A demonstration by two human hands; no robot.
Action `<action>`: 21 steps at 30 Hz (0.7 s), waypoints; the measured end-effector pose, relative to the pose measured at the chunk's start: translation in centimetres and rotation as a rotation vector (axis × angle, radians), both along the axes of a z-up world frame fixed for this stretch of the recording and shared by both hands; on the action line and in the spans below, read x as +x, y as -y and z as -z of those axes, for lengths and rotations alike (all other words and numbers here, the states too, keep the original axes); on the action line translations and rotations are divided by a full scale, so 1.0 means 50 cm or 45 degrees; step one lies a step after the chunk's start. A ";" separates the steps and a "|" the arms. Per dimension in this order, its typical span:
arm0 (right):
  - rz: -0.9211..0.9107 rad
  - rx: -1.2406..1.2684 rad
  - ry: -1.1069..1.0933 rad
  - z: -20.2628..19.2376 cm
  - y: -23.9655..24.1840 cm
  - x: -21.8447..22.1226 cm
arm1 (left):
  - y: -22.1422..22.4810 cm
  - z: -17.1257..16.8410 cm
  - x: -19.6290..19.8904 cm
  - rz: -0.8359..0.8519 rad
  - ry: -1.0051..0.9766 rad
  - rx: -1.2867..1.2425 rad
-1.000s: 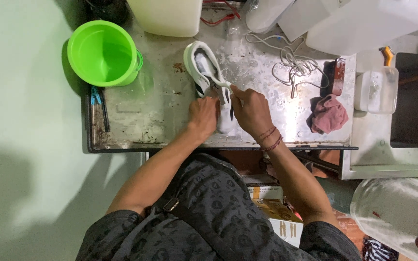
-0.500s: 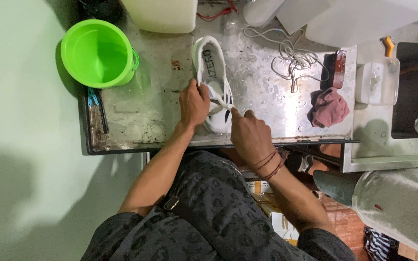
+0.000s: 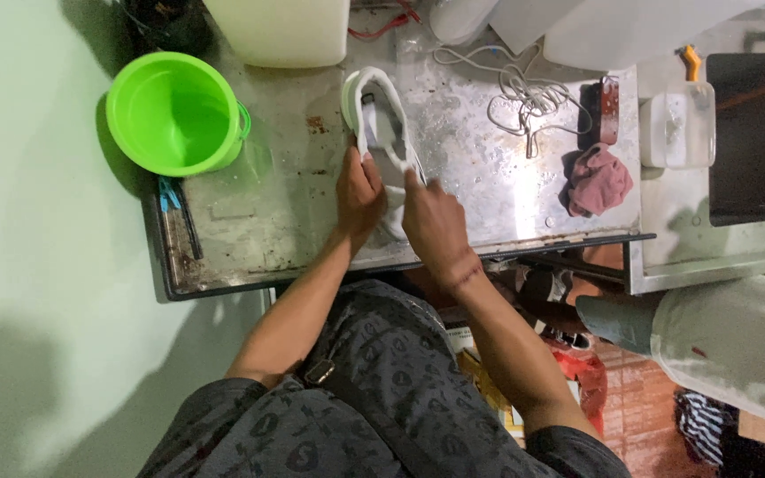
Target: Cleaning a white sneaker by meticulously wiping the surface with a cloth at a repair bench.
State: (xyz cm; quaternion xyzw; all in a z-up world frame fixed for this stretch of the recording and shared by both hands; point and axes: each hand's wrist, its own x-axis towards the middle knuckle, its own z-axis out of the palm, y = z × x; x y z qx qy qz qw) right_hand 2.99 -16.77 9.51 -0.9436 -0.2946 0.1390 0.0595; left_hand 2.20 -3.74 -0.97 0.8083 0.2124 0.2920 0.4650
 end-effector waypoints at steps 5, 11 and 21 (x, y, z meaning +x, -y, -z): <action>-0.041 -0.100 0.012 -0.031 0.044 -0.048 | -0.016 0.071 0.008 0.052 0.037 -0.063; -0.011 0.058 0.160 0.042 -0.040 0.054 | -0.021 -0.070 -0.007 0.007 0.085 0.050; 0.131 0.103 -0.041 -0.058 0.048 0.019 | -0.019 0.072 0.014 0.001 0.014 0.008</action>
